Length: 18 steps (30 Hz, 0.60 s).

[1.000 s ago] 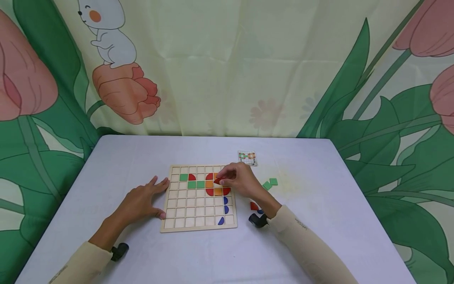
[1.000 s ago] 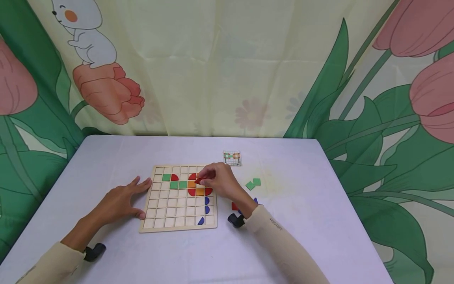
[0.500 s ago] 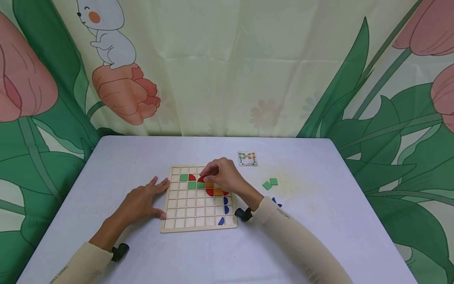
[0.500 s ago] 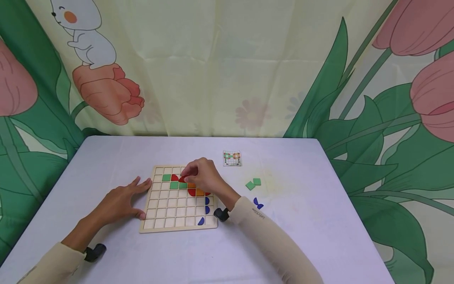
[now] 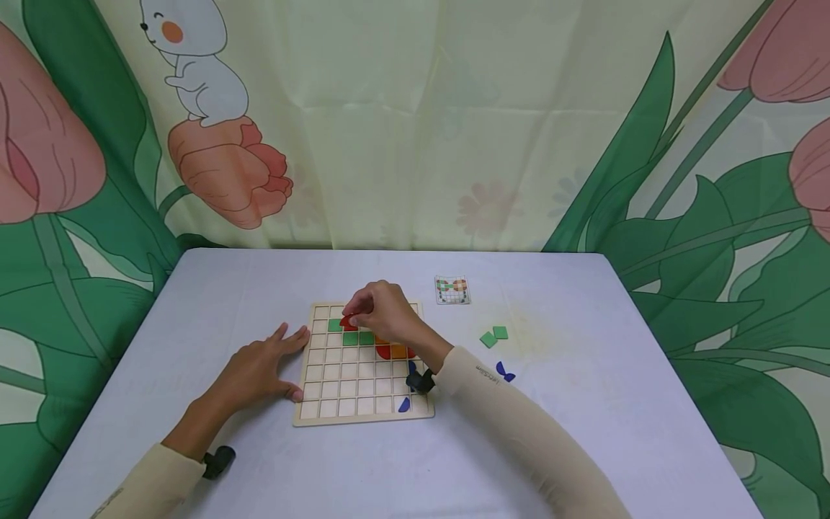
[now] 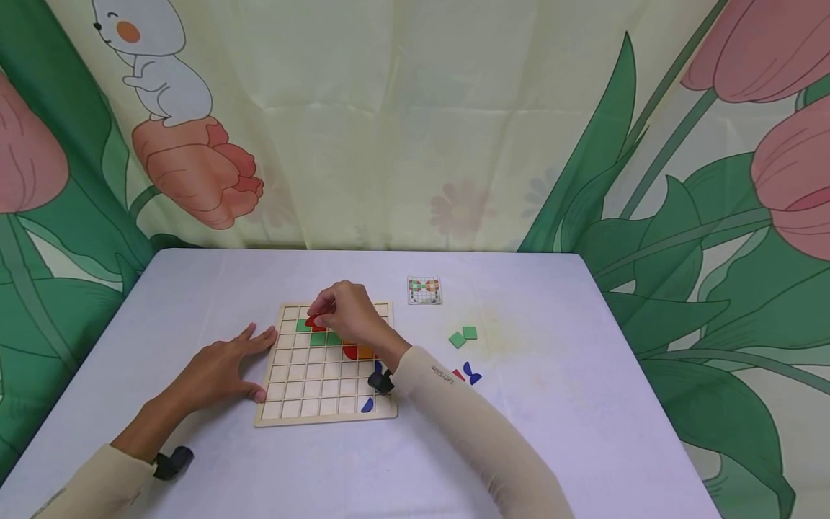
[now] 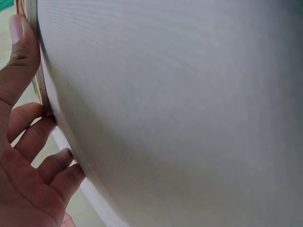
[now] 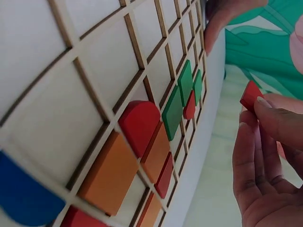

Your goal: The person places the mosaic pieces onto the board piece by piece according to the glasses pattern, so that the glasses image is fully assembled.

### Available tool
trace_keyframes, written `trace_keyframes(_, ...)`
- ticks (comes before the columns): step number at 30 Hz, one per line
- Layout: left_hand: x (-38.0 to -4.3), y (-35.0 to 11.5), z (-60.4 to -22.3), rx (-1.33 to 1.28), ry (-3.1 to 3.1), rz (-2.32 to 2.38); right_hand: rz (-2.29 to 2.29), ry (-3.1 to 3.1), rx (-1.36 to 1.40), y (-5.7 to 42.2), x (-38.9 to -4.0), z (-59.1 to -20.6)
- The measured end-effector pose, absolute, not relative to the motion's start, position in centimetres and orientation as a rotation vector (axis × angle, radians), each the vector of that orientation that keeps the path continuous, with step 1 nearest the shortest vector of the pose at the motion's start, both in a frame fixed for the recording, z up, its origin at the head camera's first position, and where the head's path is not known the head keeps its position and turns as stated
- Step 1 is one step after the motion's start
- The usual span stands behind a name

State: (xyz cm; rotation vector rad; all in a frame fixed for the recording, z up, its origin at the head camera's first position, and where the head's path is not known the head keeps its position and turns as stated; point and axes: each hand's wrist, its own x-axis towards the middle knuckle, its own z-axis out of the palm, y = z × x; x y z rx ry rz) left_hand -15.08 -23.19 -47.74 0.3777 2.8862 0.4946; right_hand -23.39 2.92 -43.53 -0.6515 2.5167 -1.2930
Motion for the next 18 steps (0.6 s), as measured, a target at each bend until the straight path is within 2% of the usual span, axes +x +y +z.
trace_keyframes(18,-15.1,-23.6,-47.8,0.411,2.899,0.509,-1.167,2.494,-0.728,-1.5,-24.7,-44.1)
